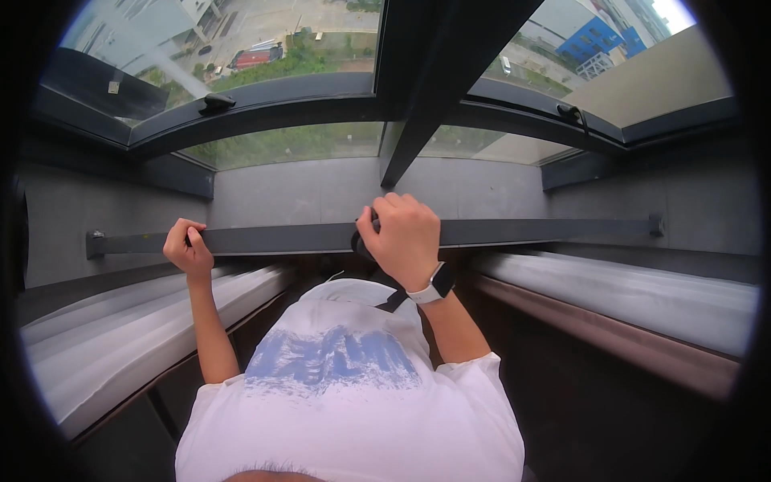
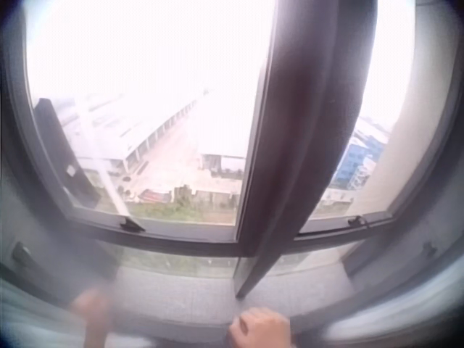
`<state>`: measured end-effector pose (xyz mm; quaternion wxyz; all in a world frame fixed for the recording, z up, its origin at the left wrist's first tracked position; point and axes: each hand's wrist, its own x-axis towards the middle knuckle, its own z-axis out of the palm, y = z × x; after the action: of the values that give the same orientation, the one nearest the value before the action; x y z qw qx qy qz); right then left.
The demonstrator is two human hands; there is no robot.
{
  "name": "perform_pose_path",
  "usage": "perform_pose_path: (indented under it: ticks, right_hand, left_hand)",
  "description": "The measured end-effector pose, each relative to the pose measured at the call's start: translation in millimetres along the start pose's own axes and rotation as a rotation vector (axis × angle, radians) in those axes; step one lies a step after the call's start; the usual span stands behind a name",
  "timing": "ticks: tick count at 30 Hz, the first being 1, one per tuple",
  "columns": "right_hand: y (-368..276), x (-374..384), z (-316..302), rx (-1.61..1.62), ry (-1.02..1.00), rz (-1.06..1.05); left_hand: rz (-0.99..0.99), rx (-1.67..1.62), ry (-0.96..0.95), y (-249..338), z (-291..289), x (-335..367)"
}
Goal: The person wipes a window frame and window sill using a cloth, then pulls a sliding security gate closed.
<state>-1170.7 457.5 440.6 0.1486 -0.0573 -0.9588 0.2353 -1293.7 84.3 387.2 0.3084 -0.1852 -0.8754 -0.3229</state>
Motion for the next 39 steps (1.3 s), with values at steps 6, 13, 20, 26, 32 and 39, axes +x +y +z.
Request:
perform_pose_path:
  ticks: [6,13,20,26,32,39]
  right_hand:
    - [44,-8,-20,-0.137,0.127,0.119]
    - [-40,17,41,0.018,-0.015,-0.061]
    - [-150,50,121,0.013,-0.142,-0.309]
    - [-122,42,95,0.075,-0.152,-0.298]
    - [-56,14,36,-0.095,-0.077,-0.107]
    - [-137,33,86,-0.113,-0.052,-0.197]
  left_hand:
    - [-0.004,-0.022,0.013,4,4,4]
    - [-0.043,0.004,-0.019,8,4,6]
    - [-0.052,0.016,0.004,12,5,9]
    - [0.206,-0.042,0.094,-6,-9,17]
    - [-0.031,0.217,0.173,-90,-60,19]
    - [-0.03,0.079,0.169,-94,-50,15]
